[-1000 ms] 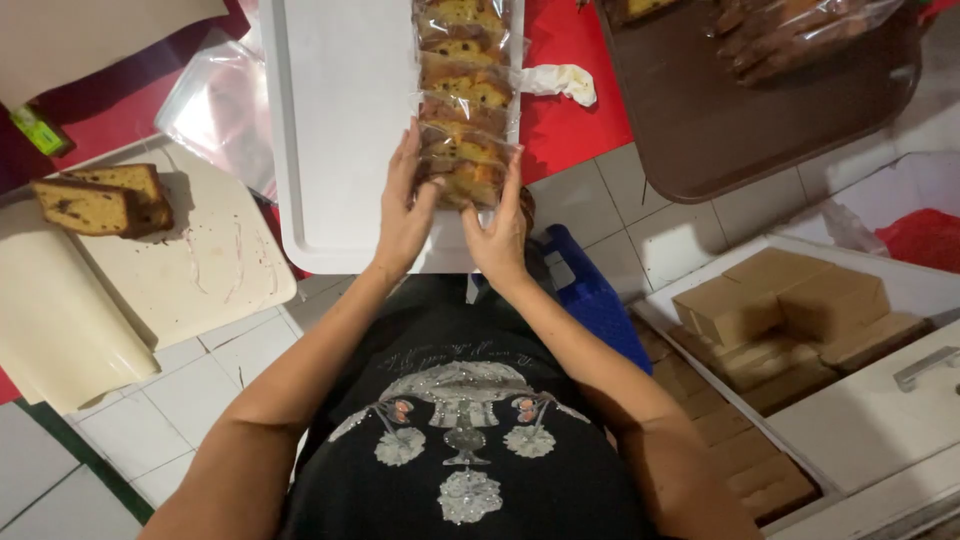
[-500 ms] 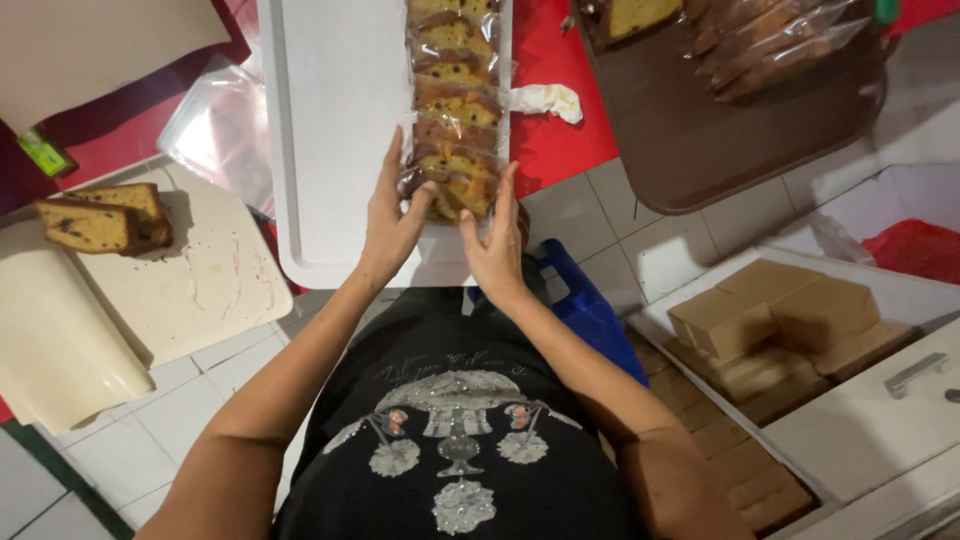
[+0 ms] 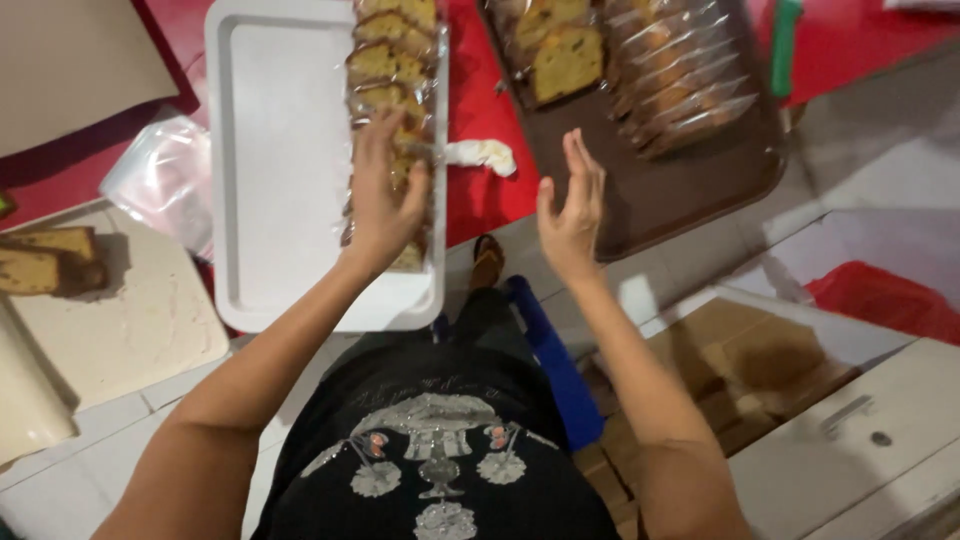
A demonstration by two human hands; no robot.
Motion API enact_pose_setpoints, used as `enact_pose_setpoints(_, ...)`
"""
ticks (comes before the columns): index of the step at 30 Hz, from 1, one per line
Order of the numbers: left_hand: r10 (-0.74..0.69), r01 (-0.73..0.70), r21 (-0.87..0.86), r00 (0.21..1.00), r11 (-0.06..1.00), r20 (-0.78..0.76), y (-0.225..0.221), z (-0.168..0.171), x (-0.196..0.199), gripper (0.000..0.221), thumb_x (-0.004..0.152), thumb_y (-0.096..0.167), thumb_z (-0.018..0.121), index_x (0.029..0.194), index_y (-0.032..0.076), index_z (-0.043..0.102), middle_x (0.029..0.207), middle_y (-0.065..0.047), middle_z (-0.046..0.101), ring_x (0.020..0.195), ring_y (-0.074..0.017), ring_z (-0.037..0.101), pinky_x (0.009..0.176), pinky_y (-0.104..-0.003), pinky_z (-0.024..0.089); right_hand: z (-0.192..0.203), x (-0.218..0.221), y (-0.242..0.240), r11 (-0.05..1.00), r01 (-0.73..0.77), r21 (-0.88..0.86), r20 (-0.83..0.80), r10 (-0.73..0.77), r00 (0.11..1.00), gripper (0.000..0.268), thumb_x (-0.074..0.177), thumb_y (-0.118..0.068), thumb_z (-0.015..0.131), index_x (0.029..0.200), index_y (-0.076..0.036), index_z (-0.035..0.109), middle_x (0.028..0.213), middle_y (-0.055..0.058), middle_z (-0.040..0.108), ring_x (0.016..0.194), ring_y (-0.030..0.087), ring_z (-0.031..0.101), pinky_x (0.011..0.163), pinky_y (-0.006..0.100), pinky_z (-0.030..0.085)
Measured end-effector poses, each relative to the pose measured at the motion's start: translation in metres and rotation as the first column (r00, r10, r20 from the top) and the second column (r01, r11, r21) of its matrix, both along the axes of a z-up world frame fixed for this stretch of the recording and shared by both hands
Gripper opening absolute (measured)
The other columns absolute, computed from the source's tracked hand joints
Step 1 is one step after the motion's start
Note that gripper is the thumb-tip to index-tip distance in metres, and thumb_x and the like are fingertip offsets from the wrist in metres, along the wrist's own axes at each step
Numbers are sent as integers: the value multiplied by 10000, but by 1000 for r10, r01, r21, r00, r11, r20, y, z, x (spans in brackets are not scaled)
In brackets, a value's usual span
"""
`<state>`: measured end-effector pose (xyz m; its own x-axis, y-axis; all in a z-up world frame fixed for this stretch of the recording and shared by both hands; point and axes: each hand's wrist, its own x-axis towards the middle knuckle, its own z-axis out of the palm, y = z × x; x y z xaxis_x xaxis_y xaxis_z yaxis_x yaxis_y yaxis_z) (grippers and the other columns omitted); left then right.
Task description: Organizing and arranging individually wrapped slices of bread onto a white plastic tray.
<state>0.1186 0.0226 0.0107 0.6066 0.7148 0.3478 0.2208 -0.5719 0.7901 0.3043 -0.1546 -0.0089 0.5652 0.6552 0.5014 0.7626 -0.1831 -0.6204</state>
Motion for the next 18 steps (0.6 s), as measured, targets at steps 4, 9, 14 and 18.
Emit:
enact_pose_setpoints(4,-143,139,-59,988,988,-60,-2,-5,85,617,1031,98,581,1578,107,297,1562,-206,413,1471,-393,397,1203,-564,382,25,96,24,944,-211,-252,317,287,904,624,1045,10,678,1568,15,339,1581,200,419,1428,367,466,1230,473,404)
enact_pose_setpoints(9,-61,51,-159,996,986,-58,5,-67,167,773,924,85,650,1581,46,245,1526,-262,366,1455,-436,407,1200,-477,385,32,168,87,804,-257,-536,363,494,790,1132,856,-159,1016,1598,35,183,1657,213,255,1531,375,345,1289,473,320)
enact_pose_setpoints(14,31,-59,-231,992,971,-120,3,-80,192,827,894,120,650,1585,55,200,1540,-259,342,1412,-445,432,1075,-504,487,18,196,126,630,-258,-733,273,619,737,1274,773,-296,994,1614,36,95,1702,219,164,1578,382,191,1280,535,140)
enact_pose_setpoints(18,53,-88,-284,990,955,-128,5,-91,199,872,913,161,666,1598,42,141,1579,-261,336,1433,-424,400,1103,-511,437,0,210,135,593,-243,-767,265,639,722,1317,738,-402,909,1628,8,30,1688,227,280,1550,371,276,1221,609,8)
